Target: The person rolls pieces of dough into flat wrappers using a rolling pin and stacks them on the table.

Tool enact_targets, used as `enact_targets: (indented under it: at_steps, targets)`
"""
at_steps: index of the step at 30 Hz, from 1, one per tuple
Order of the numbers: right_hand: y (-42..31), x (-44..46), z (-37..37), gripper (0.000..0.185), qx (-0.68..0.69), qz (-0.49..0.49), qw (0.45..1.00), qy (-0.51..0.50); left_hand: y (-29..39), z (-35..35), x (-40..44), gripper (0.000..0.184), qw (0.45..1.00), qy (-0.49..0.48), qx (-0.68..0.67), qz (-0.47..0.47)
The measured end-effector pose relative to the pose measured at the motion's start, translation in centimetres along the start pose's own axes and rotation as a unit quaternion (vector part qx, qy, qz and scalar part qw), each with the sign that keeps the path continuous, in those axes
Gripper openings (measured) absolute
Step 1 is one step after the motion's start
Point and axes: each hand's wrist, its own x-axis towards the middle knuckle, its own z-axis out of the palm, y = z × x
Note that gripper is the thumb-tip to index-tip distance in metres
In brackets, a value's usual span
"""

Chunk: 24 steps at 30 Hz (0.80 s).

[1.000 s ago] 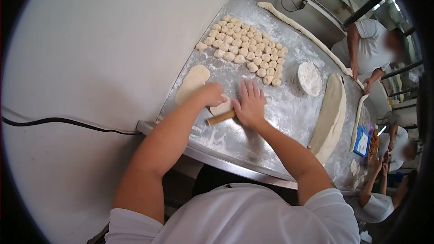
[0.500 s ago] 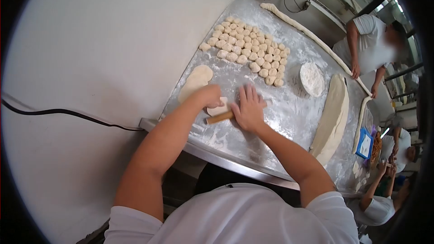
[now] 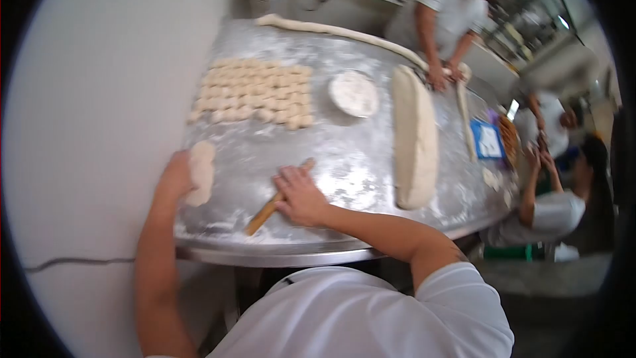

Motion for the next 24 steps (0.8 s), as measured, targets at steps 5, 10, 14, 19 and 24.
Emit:
enact_targets:
  at_steps: [5, 10, 14, 19, 24]
  targets:
    - [0.5, -0.5, 0.1, 0.075, -0.029, 0.013, 0.999, 0.012, 0.9, -2.2, 3.1, 0.115, 0.993, -0.088, -0.068, -0.046]
    - [1.4, -0.4, 0.0, 0.078, -0.015, 0.03, 0.999, 0.011, 0.3, -2.3, 5.3, 0.106, 0.978, -0.157, -0.102, -0.088]
    - [1.6, -0.2, -0.5, 0.078, -0.012, 0.051, 0.999, -0.003, -0.3, -1.4, 6.1, 0.104, 0.979, -0.158, -0.088, -0.09]
    - [1.3, 0.2, -0.7, 0.076, -0.013, 0.068, 0.998, -0.013, 0.8, -1.3, 5.1, 0.103, 0.972, -0.148, -0.158, -0.093]
    - [1.3, 0.6, -1.0, 0.073, 0.031, 0.041, 0.998, 0.03, -3.5, 2.1, 5.5, 0.069, 0.964, -0.143, -0.192, -0.112]
